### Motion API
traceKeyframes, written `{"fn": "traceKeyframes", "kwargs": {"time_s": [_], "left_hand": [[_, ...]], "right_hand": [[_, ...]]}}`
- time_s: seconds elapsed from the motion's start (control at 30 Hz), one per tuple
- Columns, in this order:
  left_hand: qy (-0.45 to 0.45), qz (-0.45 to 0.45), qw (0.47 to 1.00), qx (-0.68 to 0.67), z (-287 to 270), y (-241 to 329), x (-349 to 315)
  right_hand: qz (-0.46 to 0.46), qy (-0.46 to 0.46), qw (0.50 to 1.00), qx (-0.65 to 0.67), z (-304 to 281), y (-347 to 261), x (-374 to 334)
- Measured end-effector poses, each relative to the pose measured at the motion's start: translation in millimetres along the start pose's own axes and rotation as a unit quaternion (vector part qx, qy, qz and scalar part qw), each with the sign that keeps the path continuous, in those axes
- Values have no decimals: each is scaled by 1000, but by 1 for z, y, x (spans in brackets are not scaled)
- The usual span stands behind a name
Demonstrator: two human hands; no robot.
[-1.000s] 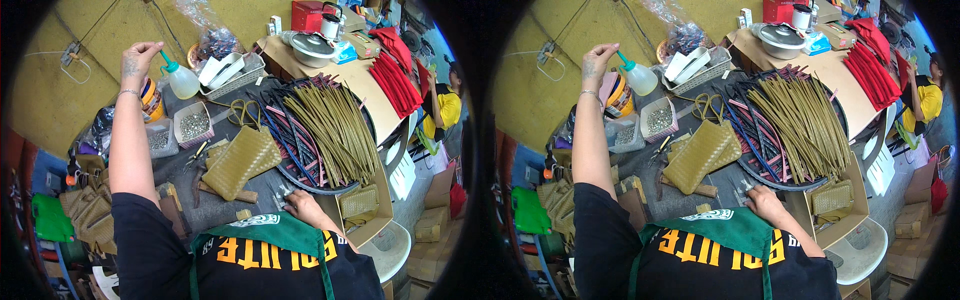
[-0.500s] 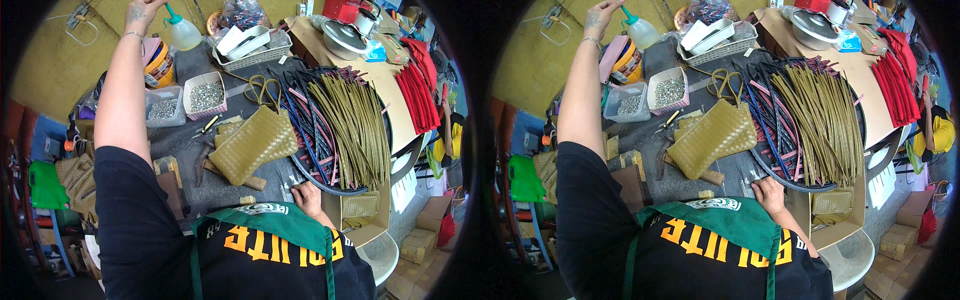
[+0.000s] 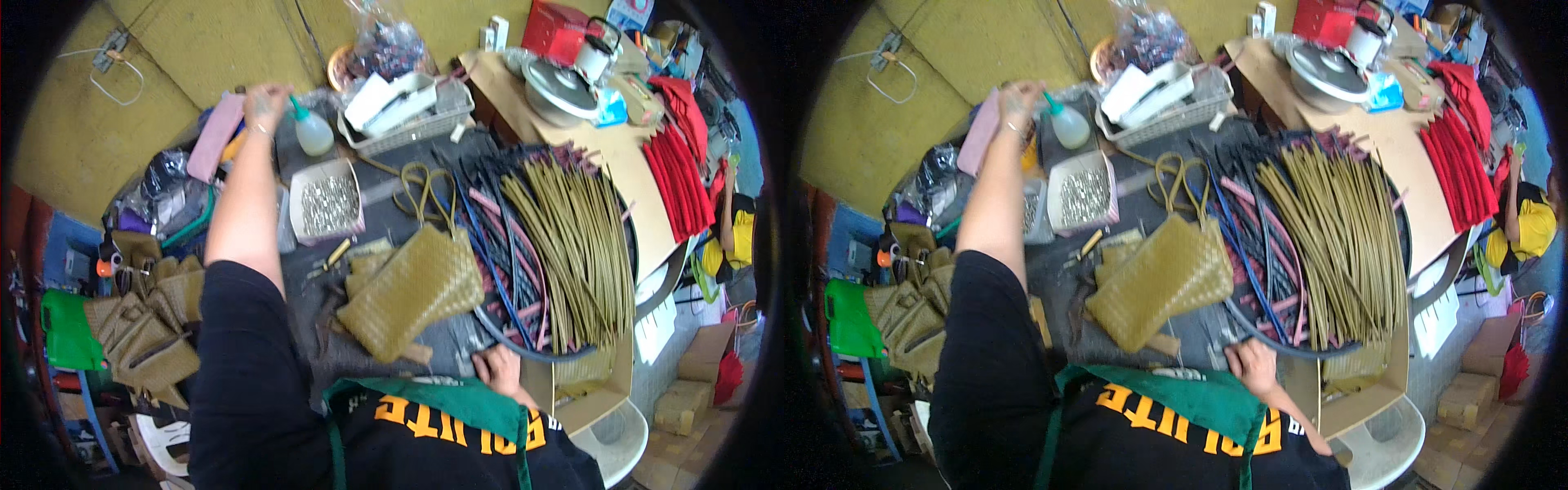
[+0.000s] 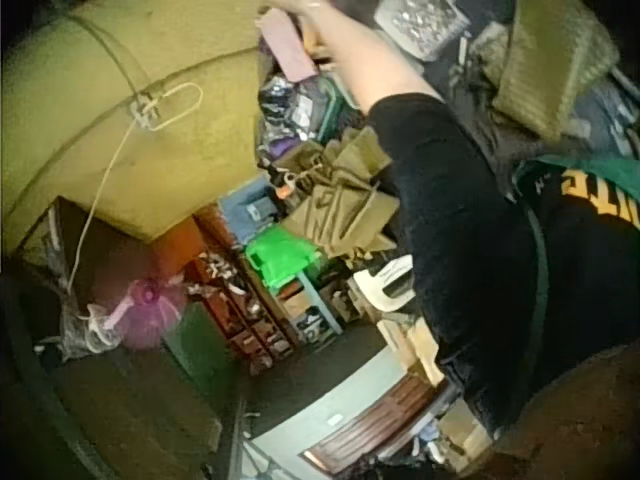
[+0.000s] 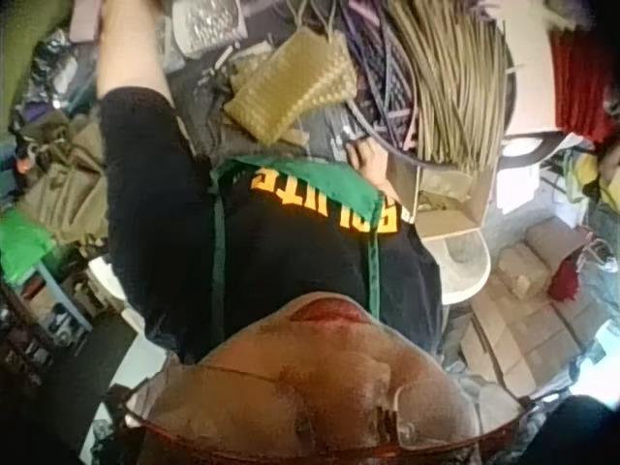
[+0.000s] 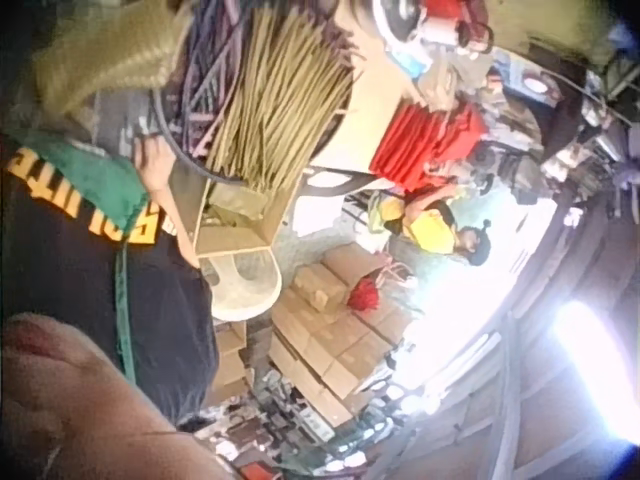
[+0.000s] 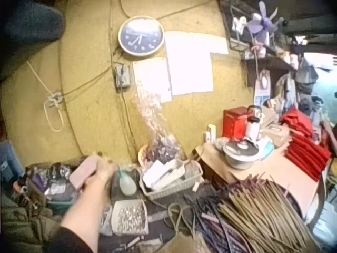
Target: The person attaches leather straps to woven purses by inserting metallic rivets and pressing them with a tool, handling several bags and straps on a workshop table.
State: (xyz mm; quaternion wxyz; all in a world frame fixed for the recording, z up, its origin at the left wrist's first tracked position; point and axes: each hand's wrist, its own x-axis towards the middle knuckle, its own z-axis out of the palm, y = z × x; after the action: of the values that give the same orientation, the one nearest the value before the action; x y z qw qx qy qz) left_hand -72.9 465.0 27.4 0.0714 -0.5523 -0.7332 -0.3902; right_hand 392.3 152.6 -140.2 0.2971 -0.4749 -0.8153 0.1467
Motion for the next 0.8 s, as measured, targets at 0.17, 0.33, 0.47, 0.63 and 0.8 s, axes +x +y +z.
{"fn": "traceKeyframes", "kwargs": {"time_s": [0.17,0.33,0.47,0.63,0.8], "left_hand": [[17,-13,999,-24,44,-20,5],[31,-21,999,15,69,-26,22],[-31,-115,991,-61,75,-61,39],[467,116,835,265,45,-62,27],[-31,-54,918,-392,-60,43,-123]], "right_hand": [[34,2,999,-12,3,-4,-8],[61,-11,998,-14,0,-8,-2],[50,-6,999,-7,-1,-9,2],[26,7,999,-20,0,-8,1],[29,17,999,-11,5,0,-3]]}}
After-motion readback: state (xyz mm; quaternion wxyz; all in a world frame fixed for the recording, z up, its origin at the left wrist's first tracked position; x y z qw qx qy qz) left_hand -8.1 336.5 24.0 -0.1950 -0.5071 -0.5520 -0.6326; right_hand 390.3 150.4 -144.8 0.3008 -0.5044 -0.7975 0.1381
